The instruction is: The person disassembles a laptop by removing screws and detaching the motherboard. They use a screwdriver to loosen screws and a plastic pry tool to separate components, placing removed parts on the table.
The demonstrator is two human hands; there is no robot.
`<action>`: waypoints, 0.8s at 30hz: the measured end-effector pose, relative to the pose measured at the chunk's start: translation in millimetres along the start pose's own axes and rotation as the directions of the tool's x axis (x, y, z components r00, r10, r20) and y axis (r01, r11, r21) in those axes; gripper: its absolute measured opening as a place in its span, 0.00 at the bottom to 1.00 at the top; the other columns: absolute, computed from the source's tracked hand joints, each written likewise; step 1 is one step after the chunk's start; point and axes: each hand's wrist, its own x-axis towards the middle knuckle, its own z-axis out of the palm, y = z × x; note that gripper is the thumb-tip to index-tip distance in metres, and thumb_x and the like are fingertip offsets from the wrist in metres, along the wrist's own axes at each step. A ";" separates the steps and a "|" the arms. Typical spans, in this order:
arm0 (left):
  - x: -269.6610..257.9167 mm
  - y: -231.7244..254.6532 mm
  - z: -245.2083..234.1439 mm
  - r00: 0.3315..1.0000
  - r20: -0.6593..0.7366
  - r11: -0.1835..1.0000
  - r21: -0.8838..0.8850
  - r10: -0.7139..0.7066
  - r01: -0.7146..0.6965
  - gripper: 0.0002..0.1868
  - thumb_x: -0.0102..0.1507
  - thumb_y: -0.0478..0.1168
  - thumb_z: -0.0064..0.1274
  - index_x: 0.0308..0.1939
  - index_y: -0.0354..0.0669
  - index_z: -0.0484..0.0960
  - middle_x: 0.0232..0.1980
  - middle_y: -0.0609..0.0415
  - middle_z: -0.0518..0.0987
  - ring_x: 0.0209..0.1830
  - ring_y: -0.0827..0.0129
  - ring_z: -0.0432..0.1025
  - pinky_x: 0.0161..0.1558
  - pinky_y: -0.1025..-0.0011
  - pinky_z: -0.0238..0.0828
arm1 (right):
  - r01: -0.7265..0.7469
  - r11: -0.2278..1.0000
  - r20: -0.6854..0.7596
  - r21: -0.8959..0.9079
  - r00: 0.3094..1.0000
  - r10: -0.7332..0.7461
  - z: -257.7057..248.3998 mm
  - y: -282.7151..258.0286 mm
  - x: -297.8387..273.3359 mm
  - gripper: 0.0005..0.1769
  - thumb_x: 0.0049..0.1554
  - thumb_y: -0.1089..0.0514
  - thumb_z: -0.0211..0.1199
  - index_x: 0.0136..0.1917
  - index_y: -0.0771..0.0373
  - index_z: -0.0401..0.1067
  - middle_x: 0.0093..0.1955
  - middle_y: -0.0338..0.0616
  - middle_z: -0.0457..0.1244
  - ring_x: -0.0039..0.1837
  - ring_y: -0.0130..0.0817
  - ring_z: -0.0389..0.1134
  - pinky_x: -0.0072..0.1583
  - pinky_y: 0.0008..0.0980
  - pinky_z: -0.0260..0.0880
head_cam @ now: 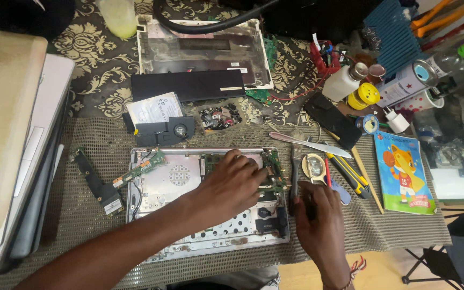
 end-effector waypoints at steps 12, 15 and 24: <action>-1.7 -6.1 -8.0 0.993 0.115 0.995 -0.096 -0.014 0.026 0.32 0.62 0.54 0.59 0.66 0.42 0.74 0.60 0.46 0.76 0.63 0.54 0.64 0.68 0.51 0.51 | 0.137 0.986 0.076 0.091 0.987 -0.144 -7.1 4.1 45.5 0.14 0.61 0.59 0.54 0.58 0.62 0.74 0.56 0.47 0.71 0.58 0.49 0.66 0.59 0.47 0.65; -1.8 -3.7 -56.3 0.985 0.165 0.966 -0.242 -0.052 0.091 0.24 0.65 0.45 0.56 0.59 0.31 0.77 0.59 0.30 0.76 0.69 0.38 0.64 0.72 0.41 0.50 | 0.205 0.978 0.036 0.041 0.978 -0.206 -5.6 4.3 65.2 0.14 0.58 0.57 0.64 0.58 0.52 0.78 0.46 0.47 0.69 0.52 0.55 0.69 0.55 0.50 0.70; -1.7 -11.0 -78.2 0.920 0.314 0.962 -0.059 -0.236 0.267 0.37 0.63 0.51 0.60 0.70 0.34 0.68 0.73 0.27 0.63 0.79 0.31 0.50 0.73 0.38 0.47 | 0.138 0.988 0.231 0.062 0.962 -0.149 14.9 2.6 105.5 0.17 0.60 0.55 0.61 0.60 0.65 0.77 0.45 0.62 0.70 0.49 0.64 0.70 0.54 0.60 0.69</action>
